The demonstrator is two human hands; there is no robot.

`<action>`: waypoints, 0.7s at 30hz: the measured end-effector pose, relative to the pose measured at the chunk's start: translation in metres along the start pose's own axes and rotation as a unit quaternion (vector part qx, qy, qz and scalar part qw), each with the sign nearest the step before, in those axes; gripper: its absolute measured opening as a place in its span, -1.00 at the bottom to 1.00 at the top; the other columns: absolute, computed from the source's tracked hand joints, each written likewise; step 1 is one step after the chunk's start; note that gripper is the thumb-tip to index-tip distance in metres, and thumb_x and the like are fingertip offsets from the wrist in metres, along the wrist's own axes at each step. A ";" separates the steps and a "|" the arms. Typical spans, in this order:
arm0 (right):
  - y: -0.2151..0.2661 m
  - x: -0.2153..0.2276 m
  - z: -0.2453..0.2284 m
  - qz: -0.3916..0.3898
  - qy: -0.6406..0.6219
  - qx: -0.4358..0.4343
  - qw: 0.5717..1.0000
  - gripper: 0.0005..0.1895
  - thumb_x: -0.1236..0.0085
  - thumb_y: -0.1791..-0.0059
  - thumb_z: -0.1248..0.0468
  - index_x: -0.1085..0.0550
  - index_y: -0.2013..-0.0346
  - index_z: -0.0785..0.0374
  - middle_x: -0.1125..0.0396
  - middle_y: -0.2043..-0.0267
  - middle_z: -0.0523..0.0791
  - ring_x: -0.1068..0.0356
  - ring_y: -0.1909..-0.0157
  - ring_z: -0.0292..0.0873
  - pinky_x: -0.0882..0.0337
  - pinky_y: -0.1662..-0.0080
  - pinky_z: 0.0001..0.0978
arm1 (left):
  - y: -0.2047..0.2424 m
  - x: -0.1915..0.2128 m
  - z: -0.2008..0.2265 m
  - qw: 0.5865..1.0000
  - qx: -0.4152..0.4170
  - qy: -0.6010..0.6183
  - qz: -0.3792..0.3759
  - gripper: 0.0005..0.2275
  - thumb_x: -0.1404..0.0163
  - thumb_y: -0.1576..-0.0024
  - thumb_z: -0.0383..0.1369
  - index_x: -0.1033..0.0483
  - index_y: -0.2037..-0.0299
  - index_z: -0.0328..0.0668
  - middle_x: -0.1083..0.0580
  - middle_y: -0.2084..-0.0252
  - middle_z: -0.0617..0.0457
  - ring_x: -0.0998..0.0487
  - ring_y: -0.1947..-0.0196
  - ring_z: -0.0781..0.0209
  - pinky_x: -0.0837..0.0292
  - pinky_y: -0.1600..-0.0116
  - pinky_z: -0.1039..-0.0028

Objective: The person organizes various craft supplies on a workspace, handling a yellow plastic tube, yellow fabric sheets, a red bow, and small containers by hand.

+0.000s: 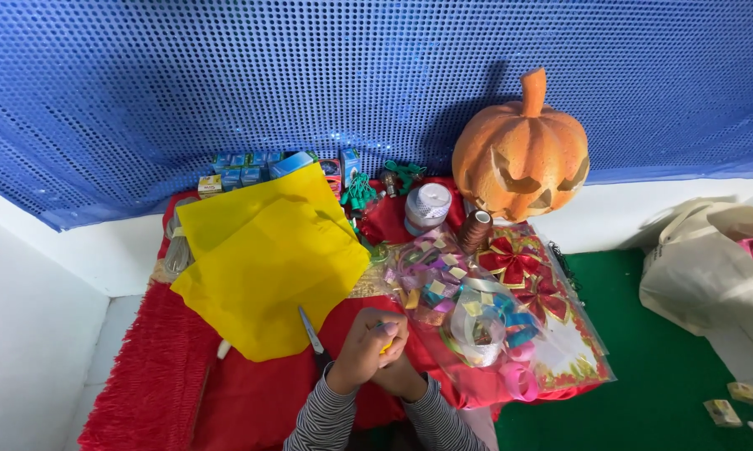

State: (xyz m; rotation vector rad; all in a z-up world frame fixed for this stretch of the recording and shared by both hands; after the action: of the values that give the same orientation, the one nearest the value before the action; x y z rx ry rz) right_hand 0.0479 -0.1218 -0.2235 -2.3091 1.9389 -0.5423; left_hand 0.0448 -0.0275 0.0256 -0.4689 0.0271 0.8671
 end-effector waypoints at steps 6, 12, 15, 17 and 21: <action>0.002 0.000 0.008 0.007 0.024 -0.015 1.000 -0.75 -0.34 0.02 0.26 -0.39 0.19 0.12 -0.32 0.24 -0.10 -0.36 0.14 -0.22 -0.47 0.15 -0.34 | 0.001 0.001 0.002 1.000 0.004 0.014 0.011 -0.53 0.12 -0.22 -0.03 -0.29 0.69 -0.12 -0.21 0.79 0.14 -0.19 0.76 0.42 0.00 0.56 0.62; -0.001 -0.001 0.006 -0.007 0.040 -0.039 0.998 -0.71 -0.32 0.00 0.19 -0.39 0.10 0.12 -0.32 0.22 -0.09 -0.37 0.10 -0.21 -0.48 0.12 -0.35 | 0.004 0.002 -0.001 0.997 0.022 0.055 -0.042 -0.35 0.34 -0.21 0.27 -0.28 0.61 -0.18 -0.21 0.78 0.12 -0.17 0.76 0.41 -0.08 0.53 0.63; -0.003 0.000 -0.005 -0.002 -0.027 -0.002 1.000 -0.78 -0.36 0.05 0.31 -0.46 0.19 0.18 -0.39 0.26 -0.07 -0.41 0.17 -0.17 -0.52 0.19 -0.31 | 0.008 0.016 -0.069 0.994 -0.011 0.029 -0.109 -0.46 0.37 -0.35 0.09 -0.28 0.54 -0.14 -0.29 0.67 0.15 -0.23 0.67 0.45 -0.11 0.50 0.66; -0.003 0.001 -0.006 -0.002 -0.026 -0.004 1.000 -0.77 -0.35 0.04 0.30 -0.46 0.18 0.18 -0.39 0.26 -0.07 -0.41 0.16 -0.17 -0.52 0.19 -0.31 | 0.004 0.005 -0.024 0.998 -0.003 -0.003 -0.061 -0.49 0.33 -0.30 0.03 -0.26 0.61 -0.14 -0.25 0.73 0.13 -0.21 0.71 0.42 -0.06 0.53 0.64; -0.006 0.000 -0.010 -0.002 -0.019 -0.011 1.000 -0.77 -0.33 0.03 0.29 -0.46 0.14 0.19 -0.39 0.23 -0.06 -0.41 0.13 -0.16 -0.52 0.17 -0.30 | 0.001 0.002 0.000 1.000 0.005 -0.023 -0.011 -0.50 0.27 -0.26 -0.03 -0.24 0.70 -0.13 -0.20 0.80 0.10 -0.18 0.77 0.38 0.01 0.57 0.61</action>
State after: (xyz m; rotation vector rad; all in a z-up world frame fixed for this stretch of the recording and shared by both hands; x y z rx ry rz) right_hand 0.0499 -0.1193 -0.2123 -2.3181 1.9342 -0.4760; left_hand 0.0454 -0.0255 0.0247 -0.4398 -0.0150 0.8561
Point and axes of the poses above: each hand's wrist, its own y-axis away from the middle knuckle, its own x-axis out of the back of the hand, z = x × y, the point moved 6 cm from there along -y, towards the middle knuckle
